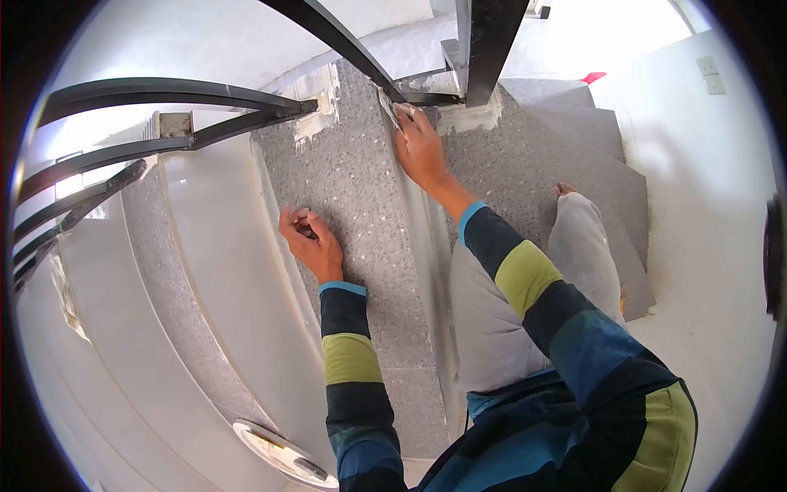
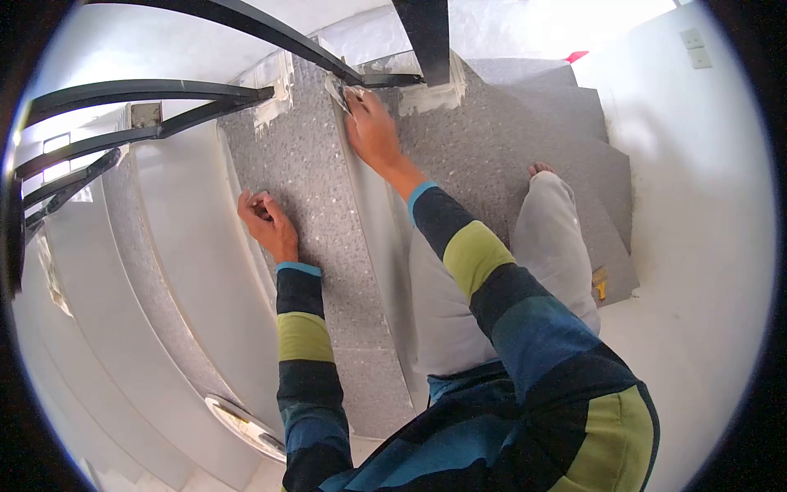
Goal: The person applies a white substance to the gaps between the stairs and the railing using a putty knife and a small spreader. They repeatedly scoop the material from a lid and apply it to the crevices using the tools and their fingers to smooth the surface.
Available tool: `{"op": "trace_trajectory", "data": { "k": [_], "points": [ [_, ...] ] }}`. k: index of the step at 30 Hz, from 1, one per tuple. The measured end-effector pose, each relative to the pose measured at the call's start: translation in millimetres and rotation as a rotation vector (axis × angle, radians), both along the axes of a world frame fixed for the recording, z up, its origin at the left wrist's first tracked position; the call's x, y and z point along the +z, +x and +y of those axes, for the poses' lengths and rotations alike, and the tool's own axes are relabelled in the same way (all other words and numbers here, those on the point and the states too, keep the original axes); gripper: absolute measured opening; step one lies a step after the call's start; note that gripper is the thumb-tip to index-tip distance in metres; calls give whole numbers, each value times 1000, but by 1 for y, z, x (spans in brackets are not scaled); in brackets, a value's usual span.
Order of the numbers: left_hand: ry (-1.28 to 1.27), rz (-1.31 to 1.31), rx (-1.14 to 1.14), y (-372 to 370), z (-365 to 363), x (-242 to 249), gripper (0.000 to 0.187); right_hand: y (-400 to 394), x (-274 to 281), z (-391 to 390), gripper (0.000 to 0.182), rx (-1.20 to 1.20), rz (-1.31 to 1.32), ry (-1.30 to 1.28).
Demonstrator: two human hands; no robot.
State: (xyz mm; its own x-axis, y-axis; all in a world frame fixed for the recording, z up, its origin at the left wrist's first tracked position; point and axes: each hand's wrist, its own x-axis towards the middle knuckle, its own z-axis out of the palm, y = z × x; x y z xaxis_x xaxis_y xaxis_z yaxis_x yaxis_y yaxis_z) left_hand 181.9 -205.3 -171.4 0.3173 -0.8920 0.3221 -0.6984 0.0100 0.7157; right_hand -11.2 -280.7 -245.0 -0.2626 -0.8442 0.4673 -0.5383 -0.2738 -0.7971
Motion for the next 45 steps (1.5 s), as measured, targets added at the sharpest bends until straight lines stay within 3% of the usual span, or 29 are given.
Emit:
{"op": "trace_trajectory", "data": {
  "k": [3, 9, 14, 29, 39, 43, 45],
  "points": [
    [18, 59, 13, 0, 0, 0, 39, 1, 4, -11, 34, -15, -23, -26],
    [16, 41, 13, 1, -1, -1, 39, -17, 5, -14, 32, 81, 211, 1],
    [9, 27, 14, -1, -1, 0, 40, -28, 9, 7, 34, 154, 290, 179],
    [20, 13, 15, 1, 1, -2, 40, -2, -2, -6, 45, -21, 147, -99],
    [44, 96, 34, 6, 0, -5, 41, -45, 25, 48, 36, 151, 272, 81],
    [-6, 186, 40, 1, 0, 2, 28, -49, 70, 101, 23, 73, 55, 18],
    [-24, 201, 29, 5, 3, 0, 16, -51, 105, 125, 28, 164, -364, 567]
  ]
}}
